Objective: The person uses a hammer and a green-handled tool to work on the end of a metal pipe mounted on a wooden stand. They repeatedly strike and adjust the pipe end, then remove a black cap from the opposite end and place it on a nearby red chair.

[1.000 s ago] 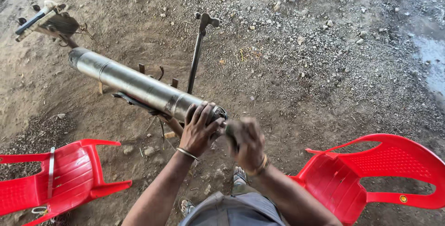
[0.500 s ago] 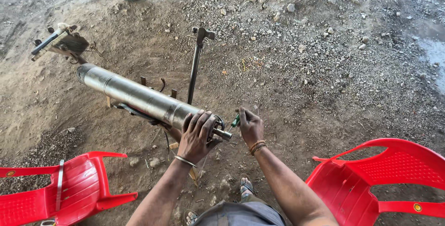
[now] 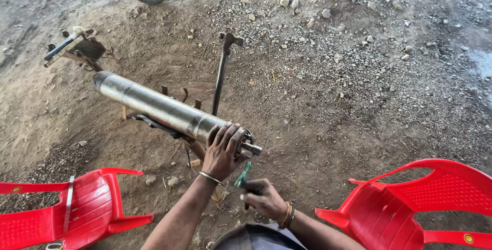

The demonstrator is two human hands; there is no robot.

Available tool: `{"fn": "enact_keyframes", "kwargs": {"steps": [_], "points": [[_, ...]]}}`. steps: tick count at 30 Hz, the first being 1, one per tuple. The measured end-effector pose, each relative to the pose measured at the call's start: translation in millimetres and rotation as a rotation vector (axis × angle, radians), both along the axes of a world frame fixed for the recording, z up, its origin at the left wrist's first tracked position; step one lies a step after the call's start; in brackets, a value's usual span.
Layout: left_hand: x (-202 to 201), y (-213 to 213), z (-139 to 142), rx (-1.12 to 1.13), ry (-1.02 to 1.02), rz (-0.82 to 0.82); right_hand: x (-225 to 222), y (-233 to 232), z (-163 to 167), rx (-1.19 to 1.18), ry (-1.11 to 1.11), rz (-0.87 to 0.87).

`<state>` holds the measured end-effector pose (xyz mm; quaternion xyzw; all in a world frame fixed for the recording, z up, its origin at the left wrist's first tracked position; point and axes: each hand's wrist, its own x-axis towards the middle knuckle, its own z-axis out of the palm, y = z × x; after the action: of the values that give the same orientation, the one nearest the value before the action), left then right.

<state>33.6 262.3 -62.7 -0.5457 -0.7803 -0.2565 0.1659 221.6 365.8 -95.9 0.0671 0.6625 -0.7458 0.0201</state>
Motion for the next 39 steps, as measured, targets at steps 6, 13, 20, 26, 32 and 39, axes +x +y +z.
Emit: {"fn": "enact_keyframes", "kwargs": {"steps": [6,13,20,26,32,39], "points": [[6,2,11,-0.016,0.029,0.032,-34,44,38,0.679,0.585,-0.300],[14,6,16,0.041,-0.006,0.006,-81,134,7,1.346,0.153,-0.619],[11,12,0,0.049,0.094,0.005,-49,101,-33,0.819,-0.220,-0.470],[9,12,-5,0.031,0.118,0.010,-22,53,-32,0.437,-0.258,-0.270],[8,13,3,0.014,0.088,0.026,2,14,18,-0.156,-0.367,-0.056],[17,11,17,0.096,0.019,0.032,-8,10,63,-0.222,-0.057,-0.235]]}}
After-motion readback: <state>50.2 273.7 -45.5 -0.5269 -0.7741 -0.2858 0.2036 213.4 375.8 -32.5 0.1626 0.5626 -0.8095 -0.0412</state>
